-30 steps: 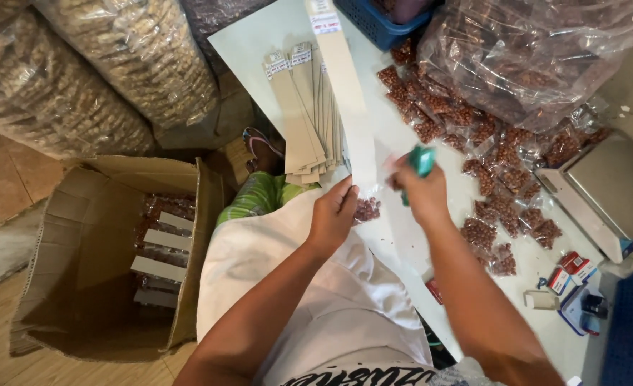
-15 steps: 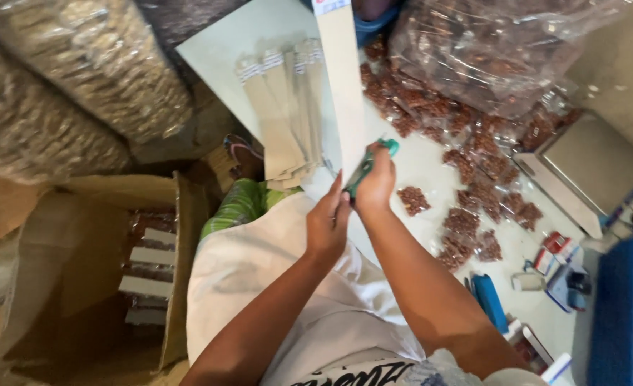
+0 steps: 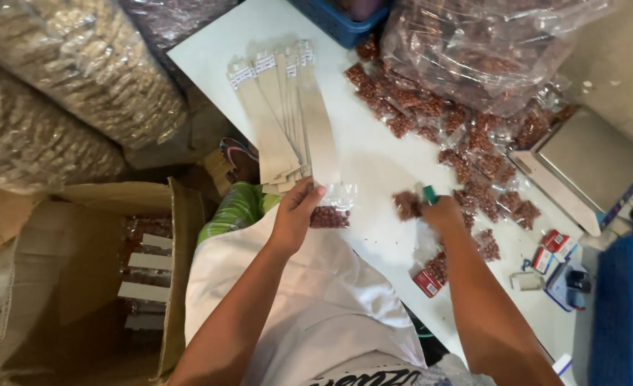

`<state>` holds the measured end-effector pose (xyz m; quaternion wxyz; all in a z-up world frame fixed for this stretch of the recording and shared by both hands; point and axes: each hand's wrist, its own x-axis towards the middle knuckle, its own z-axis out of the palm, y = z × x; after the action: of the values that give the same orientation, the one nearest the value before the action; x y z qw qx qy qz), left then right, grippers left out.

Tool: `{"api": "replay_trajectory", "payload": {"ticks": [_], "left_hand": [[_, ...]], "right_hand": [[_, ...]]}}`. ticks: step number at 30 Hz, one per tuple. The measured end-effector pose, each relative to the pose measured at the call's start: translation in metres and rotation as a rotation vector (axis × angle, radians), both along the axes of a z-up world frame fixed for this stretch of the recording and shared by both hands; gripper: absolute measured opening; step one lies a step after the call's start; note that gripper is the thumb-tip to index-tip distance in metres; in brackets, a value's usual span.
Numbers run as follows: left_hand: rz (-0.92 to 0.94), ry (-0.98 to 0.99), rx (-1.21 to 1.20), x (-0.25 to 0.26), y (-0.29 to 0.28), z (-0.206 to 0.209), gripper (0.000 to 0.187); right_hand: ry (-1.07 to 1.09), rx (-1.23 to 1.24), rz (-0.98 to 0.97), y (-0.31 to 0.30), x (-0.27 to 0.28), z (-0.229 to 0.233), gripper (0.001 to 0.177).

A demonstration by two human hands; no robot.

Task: Attaching small bags of nuts to a display strip using a handheld stapler

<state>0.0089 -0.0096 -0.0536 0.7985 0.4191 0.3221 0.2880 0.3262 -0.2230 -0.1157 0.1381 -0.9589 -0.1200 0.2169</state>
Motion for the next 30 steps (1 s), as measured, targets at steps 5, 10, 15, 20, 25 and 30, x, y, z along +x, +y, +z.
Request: {"api": "replay_trajectory", "payload": {"ticks": [5, 10, 15, 20, 25, 30], "left_hand": [[-0.047, 0.017, 0.157, -0.01, -0.012, 0.072, 0.04], [-0.014, 0.044, 0.209, -0.011, 0.001, 0.042, 0.04], [0.015, 0.021, 0.144, -0.015, 0.0, 0.05, 0.039], [-0.02, -0.072, 0.231, -0.019, -0.01, 0.066, 0.045], [-0.026, 0.092, 0.305, -0.016, -0.001, 0.02, 0.04], [-0.09, 0.092, 0.28, -0.003, -0.015, 0.032, 0.033]], "right_hand": [[0.205, 0.301, 0.242, 0.019, -0.066, 0.071, 0.029], [0.153, 0.226, 0.254, 0.033, -0.071, 0.073, 0.039], [0.186, 0.081, 0.382, 0.04, -0.104, 0.083, 0.051], [0.097, 0.081, 0.549, 0.039, -0.094, 0.045, 0.044], [0.531, 0.612, 0.427, 0.046, -0.122, 0.119, 0.027], [0.595, 0.768, 0.458, 0.072, -0.153, 0.178, 0.043]]}}
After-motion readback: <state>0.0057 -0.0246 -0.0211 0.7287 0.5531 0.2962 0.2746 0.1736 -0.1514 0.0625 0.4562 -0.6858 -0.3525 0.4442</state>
